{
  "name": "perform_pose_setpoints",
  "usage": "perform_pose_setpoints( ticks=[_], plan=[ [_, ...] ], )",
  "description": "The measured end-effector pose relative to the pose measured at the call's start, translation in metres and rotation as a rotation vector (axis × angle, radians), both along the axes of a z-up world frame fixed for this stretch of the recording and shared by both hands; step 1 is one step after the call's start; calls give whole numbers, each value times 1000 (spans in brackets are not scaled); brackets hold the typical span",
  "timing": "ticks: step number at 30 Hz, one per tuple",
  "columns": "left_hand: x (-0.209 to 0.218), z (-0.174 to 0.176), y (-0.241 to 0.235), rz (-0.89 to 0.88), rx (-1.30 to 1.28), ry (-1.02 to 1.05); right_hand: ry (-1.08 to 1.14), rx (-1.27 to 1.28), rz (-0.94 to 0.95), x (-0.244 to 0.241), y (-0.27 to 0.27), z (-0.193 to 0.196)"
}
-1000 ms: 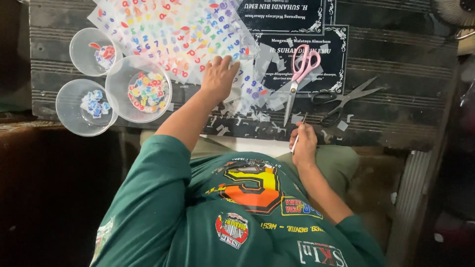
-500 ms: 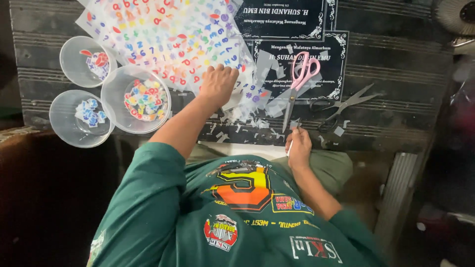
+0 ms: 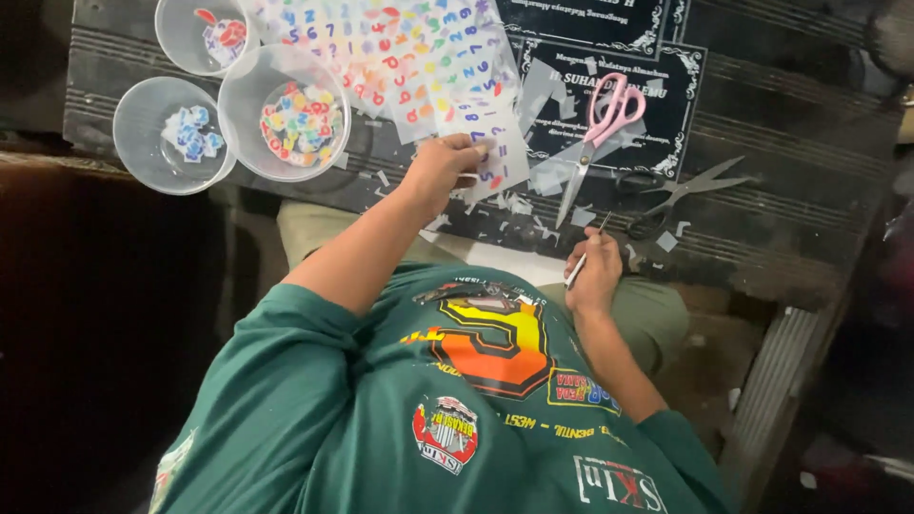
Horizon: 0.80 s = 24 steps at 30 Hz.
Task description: Cutting individual stickers from a sheet using scissors and sorting them into bowls.
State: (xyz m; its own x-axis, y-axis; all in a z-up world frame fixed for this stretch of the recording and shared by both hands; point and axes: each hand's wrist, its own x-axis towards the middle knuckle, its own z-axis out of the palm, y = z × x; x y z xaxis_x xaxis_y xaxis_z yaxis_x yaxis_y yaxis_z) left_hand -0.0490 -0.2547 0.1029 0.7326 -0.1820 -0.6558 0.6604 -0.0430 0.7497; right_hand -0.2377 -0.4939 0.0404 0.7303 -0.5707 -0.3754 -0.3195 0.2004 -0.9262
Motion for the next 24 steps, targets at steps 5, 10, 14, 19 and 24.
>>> perform_pose_setpoints(
  ticks=[5,10,14,19,24],
  plan=[
    [-20,18,-16,92,-261,82,-51,105,39,-3,0,-4],
    [-31,22,-22,104,-312,51,-24,68,74,-1,11,24],
    [-49,48,-15,58,-294,-15,-14,114,24,5,4,5],
    [-58,48,-6,23,-280,-74,42,89,73,9,6,3],
    [-66,62,-7,73,-312,-60,47,17,164,9,33,42]
  ],
)
